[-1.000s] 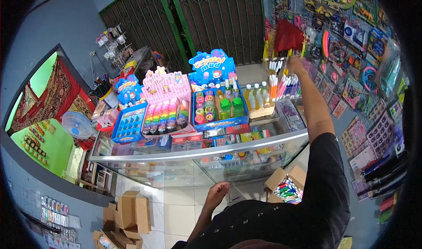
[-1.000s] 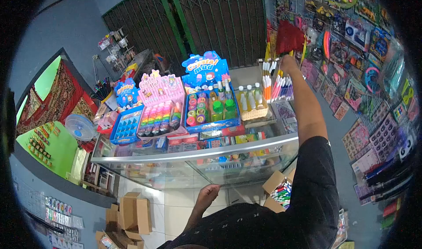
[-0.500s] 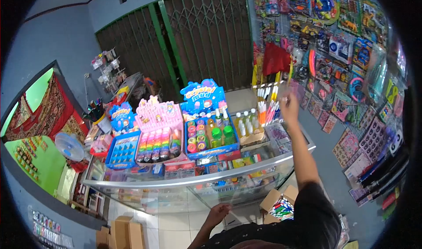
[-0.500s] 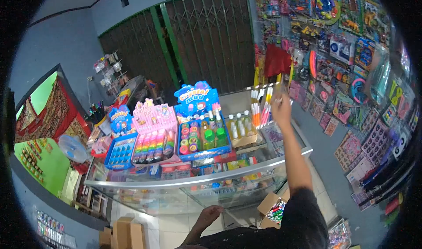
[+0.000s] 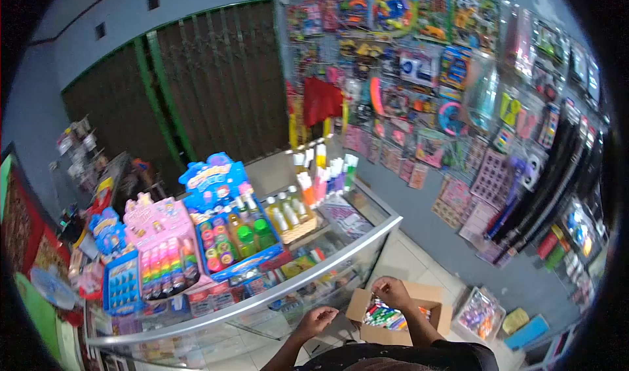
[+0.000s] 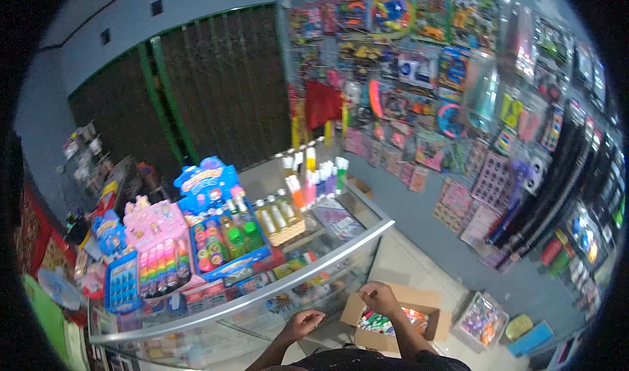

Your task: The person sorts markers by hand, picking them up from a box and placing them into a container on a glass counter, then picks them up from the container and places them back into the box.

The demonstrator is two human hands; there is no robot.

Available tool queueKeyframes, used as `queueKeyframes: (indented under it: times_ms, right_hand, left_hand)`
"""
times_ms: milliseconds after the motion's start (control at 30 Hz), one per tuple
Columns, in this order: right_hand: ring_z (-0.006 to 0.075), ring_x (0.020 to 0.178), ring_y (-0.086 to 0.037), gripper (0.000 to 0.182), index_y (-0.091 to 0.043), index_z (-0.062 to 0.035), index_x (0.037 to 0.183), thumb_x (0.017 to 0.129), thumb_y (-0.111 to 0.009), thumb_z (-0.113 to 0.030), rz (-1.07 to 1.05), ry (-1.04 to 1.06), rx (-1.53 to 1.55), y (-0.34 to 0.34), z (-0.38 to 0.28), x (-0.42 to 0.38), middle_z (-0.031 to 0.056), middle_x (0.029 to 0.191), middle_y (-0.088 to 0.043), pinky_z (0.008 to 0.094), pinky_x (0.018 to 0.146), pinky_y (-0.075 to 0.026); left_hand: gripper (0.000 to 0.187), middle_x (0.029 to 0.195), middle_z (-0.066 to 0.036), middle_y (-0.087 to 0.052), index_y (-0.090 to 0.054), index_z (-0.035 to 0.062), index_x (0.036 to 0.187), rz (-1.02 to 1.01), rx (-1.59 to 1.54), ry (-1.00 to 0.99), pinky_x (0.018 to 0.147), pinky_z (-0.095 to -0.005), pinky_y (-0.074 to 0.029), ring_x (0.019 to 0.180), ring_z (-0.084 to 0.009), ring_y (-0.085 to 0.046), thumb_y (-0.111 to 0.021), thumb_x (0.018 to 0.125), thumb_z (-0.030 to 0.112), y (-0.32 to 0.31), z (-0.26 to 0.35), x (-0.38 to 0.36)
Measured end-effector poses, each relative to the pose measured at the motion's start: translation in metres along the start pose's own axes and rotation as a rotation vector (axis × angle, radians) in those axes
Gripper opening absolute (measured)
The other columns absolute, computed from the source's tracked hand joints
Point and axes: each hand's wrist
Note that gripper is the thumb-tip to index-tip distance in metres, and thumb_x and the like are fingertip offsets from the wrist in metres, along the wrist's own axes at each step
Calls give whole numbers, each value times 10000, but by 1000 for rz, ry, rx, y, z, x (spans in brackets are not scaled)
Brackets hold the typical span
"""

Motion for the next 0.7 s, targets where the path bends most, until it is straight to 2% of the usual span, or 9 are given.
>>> queueKeyframes:
  times_ms: [100,233,367,433,500,567,633,700]
  right_hand:
    - [137,698,-641,57,-656,-30,866,819,-646,-61,74,-131,45,21,-23,-5,68,771,-655,279,629,-526]
    - [145,643,-622,67,-654,-36,866,818,-644,-81,140,-93,5,15,-9,-19,67,730,-652,291,621,-515]
    - [163,668,-624,62,-646,-50,837,815,-649,-107,59,-90,-14,12,20,-37,78,707,-629,308,628,-501]
    - [216,686,-637,69,-658,-62,848,794,-654,-105,62,3,-93,18,46,-47,103,755,-650,337,637,-502]
    - [276,685,-636,45,-654,-54,827,812,-655,-97,40,-40,-179,26,75,-57,106,745,-658,368,650,-507]
    - [255,665,-645,55,-651,-45,820,828,-643,-99,39,-103,-176,37,94,-69,112,704,-647,364,626,-507]
    - [241,637,-642,76,-650,-35,825,838,-641,-110,110,-204,-83,50,88,-77,116,734,-654,366,607,-507]
    - [227,678,-649,95,-642,-26,856,847,-642,-121,156,-248,-42,56,100,-79,116,772,-663,355,633,-509]
  left_hand:
    - [292,827,6,-598,-634,32,1121,-84,-43,-23,664,-220,-434,743,-58,-528,-576,947,259,-17,11,19]
    - [270,813,24,-588,-634,30,1109,-173,-31,-24,648,-205,-426,733,-44,-520,-581,942,236,-33,24,35]
    - [229,795,45,-576,-642,43,1071,-188,-39,28,640,-197,-423,708,-40,-505,-584,936,218,-45,20,45]
    - [206,799,53,-559,-636,33,1050,-211,-37,51,657,-195,-414,727,-31,-490,-592,935,199,-49,15,50]
    - [195,780,65,-540,-638,42,1047,-218,-17,127,637,-189,-401,705,-26,-469,-594,934,194,-53,17,51]
    - [188,772,69,-535,-641,46,1041,-203,-13,79,605,-185,-384,681,-22,-456,-591,936,193,-58,13,53]
    - [183,760,75,-525,-645,52,1041,-206,44,147,578,-182,-365,662,-18,-444,-591,936,192,-61,23,56]
    - [180,735,68,-513,-647,57,1053,-190,-21,246,551,-179,-344,633,-19,-433,-592,934,181,-64,28,60]
Point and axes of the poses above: each hand's wrist, its own x-axis towards the middle knuckle, its own y-axis out of the back of the hand, z = x × y
